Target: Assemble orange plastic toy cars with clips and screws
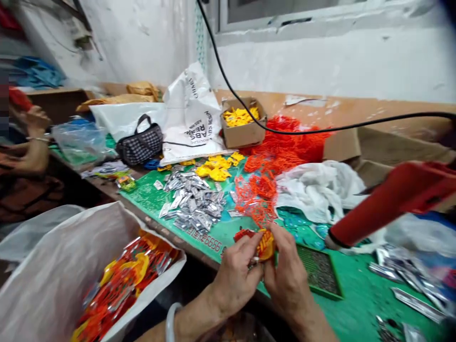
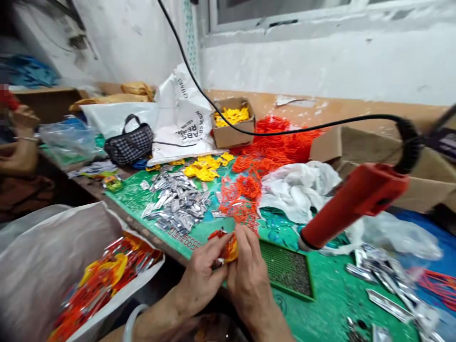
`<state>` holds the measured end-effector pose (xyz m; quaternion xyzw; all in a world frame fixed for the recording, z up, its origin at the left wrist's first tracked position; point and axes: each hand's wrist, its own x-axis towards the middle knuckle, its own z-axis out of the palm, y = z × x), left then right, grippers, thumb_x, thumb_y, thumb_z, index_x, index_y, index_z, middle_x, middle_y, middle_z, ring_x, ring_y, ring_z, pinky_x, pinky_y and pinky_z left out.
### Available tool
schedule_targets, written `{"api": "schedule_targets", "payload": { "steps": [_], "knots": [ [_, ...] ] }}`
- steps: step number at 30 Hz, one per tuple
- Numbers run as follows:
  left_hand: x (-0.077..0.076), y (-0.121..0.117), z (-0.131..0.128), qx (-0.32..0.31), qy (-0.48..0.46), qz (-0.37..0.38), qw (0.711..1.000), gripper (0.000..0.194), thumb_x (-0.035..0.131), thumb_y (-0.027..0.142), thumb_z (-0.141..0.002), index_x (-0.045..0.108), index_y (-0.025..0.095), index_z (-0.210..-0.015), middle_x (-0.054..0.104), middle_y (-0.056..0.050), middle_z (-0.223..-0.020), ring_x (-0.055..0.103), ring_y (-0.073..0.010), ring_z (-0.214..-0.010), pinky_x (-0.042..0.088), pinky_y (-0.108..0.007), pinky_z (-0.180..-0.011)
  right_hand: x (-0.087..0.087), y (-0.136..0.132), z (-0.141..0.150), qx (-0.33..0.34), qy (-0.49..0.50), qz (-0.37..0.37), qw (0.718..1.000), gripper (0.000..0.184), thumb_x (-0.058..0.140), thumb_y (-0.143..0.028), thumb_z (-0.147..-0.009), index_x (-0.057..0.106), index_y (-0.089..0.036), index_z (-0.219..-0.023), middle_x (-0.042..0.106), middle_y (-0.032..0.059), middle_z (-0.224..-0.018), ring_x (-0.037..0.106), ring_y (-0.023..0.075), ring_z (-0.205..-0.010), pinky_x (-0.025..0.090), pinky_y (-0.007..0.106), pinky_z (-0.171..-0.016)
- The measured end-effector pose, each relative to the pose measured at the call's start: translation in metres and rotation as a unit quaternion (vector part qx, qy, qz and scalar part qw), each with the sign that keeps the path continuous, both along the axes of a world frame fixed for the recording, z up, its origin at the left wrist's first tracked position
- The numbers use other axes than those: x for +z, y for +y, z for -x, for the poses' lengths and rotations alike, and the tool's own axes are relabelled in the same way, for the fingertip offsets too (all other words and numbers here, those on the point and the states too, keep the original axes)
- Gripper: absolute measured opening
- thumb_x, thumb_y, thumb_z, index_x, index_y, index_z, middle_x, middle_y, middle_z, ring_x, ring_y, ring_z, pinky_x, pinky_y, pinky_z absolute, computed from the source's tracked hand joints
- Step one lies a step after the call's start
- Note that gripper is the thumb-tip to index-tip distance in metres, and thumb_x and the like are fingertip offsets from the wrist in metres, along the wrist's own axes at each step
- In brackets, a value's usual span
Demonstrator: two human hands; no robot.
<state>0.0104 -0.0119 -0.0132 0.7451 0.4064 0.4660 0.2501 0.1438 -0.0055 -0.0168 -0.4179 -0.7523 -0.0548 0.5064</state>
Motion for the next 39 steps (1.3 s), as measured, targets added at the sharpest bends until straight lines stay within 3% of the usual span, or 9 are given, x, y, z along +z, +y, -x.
{"api": "schedule_targets", "payload": {
  "steps": [3, 5, 8, 11, 17, 21, 26, 32, 39],
  "knots": [
    [-0.003, 0.005, -0.001, 0.001, 0.039, -0.111, 0.993, 0.059, 0.049, -0.002, -0.078, 0.056, 0.016, -0.134, 0.068, -0.008, -0.088, 0.065, -0.0201, -0.079, 0.057, -0.031, -0.07, -0.009, -0.011, 0.001, 0.007, 0.118, 0.053, 0.992, 0.062, 0.045, -0.002, -0.087, 0.043, -0.025, -0.144, 0.057, 0.0102, -0.133, 0.053, 0.022, -0.128, 0.048, 0.041, -0.106],
    [-0.002, 0.007, -0.002, -0.006, 0.054, -0.172, 0.984, 0.057, 0.05, 0.0, -0.081, 0.054, 0.016, -0.136, 0.068, -0.007, -0.086, 0.064, -0.0193, -0.077, 0.057, -0.03, -0.068, -0.01, -0.017, -0.001, 0.032, 0.231, 0.12, 0.965, 0.06, 0.05, -0.007, -0.088, 0.045, -0.028, -0.144, 0.053, 0.0084, -0.143, 0.05, 0.0228, -0.134, 0.046, 0.042, -0.11],
    [0.001, 0.009, -0.004, -0.012, 0.07, -0.22, 0.973, 0.056, 0.049, 0.001, -0.083, 0.052, 0.016, -0.136, 0.068, -0.007, -0.085, 0.064, -0.0192, -0.076, 0.057, -0.03, -0.068, -0.008, -0.022, -0.005, 0.124, 0.432, 0.226, 0.864, 0.054, 0.06, -0.017, -0.086, 0.052, -0.029, -0.138, 0.052, 0.0077, -0.148, 0.053, 0.025, -0.133, 0.05, 0.04, -0.105],
    [0.003, 0.007, -0.007, -0.007, 0.099, -0.24, 0.966, 0.058, 0.047, 0.0, -0.083, 0.051, 0.015, -0.138, 0.069, -0.007, -0.083, 0.064, -0.0198, -0.074, 0.058, -0.031, -0.067, -0.002, -0.019, -0.01, 0.202, 0.553, 0.293, 0.753, 0.05, 0.075, -0.025, -0.076, 0.063, -0.028, -0.124, 0.068, 0.0083, -0.129, 0.067, 0.0263, -0.114, 0.057, 0.039, -0.094],
    [0.003, -0.003, -0.013, 0.001, 0.154, -0.245, 0.957, 0.064, 0.043, -0.002, -0.078, 0.048, 0.014, -0.14, 0.07, -0.008, -0.083, 0.067, -0.022, -0.076, 0.061, -0.035, -0.07, 0.008, -0.012, -0.025, 0.247, 0.585, 0.374, 0.676, 0.051, 0.092, -0.026, -0.053, 0.066, -0.028, -0.096, 0.077, 0.0042, -0.109, 0.073, 0.0259, -0.098, 0.058, 0.041, -0.087],
    [0.006, -0.007, -0.013, -0.024, 0.136, -0.242, 0.96, 0.063, 0.043, -0.002, -0.077, 0.048, 0.014, -0.138, 0.069, -0.007, -0.082, 0.067, -0.0209, -0.075, 0.061, -0.033, -0.07, 0.005, -0.013, -0.035, 0.274, 0.559, 0.382, 0.683, 0.062, 0.096, -0.034, -0.045, 0.058, -0.029, -0.094, 0.075, 0.0064, -0.113, 0.073, 0.03, -0.098, 0.059, 0.046, -0.084],
    [0.013, -0.006, -0.011, -0.003, 0.134, -0.23, 0.964, 0.058, 0.044, -0.001, -0.08, 0.05, 0.014, -0.135, 0.071, -0.009, -0.088, 0.068, -0.0212, -0.078, 0.061, -0.032, -0.07, -0.004, -0.018, -0.041, 0.243, 0.542, 0.345, 0.727, 0.099, 0.097, -0.037, -0.04, 0.053, -0.033, -0.128, 0.068, 0.0113, -0.127, 0.067, 0.0328, -0.114, 0.058, 0.045, -0.09],
    [0.015, -0.01, -0.012, -0.029, 0.165, -0.244, 0.955, 0.061, 0.045, -0.002, -0.076, 0.048, 0.012, -0.135, 0.07, -0.009, -0.086, 0.067, -0.0232, -0.074, 0.061, -0.036, -0.066, -0.004, -0.025, -0.04, 0.254, 0.542, 0.352, 0.72, 0.087, 0.097, -0.028, -0.044, 0.062, -0.034, -0.124, 0.068, 0.0059, -0.13, 0.064, 0.0283, -0.12, 0.053, 0.04, -0.101],
    [0.017, -0.01, -0.013, -0.04, 0.184, -0.25, 0.95, 0.072, 0.045, 0.0, -0.078, 0.034, 0.014, -0.148, 0.069, -0.009, -0.087, 0.066, -0.0247, -0.073, 0.06, -0.038, -0.062, -0.005, -0.027, -0.041, 0.236, 0.54, 0.354, 0.726, 0.082, 0.097, -0.032, -0.043, 0.068, -0.029, -0.119, 0.071, 0.0091, -0.125, 0.066, 0.0297, -0.116, 0.054, 0.042, -0.099]
  ]
}}
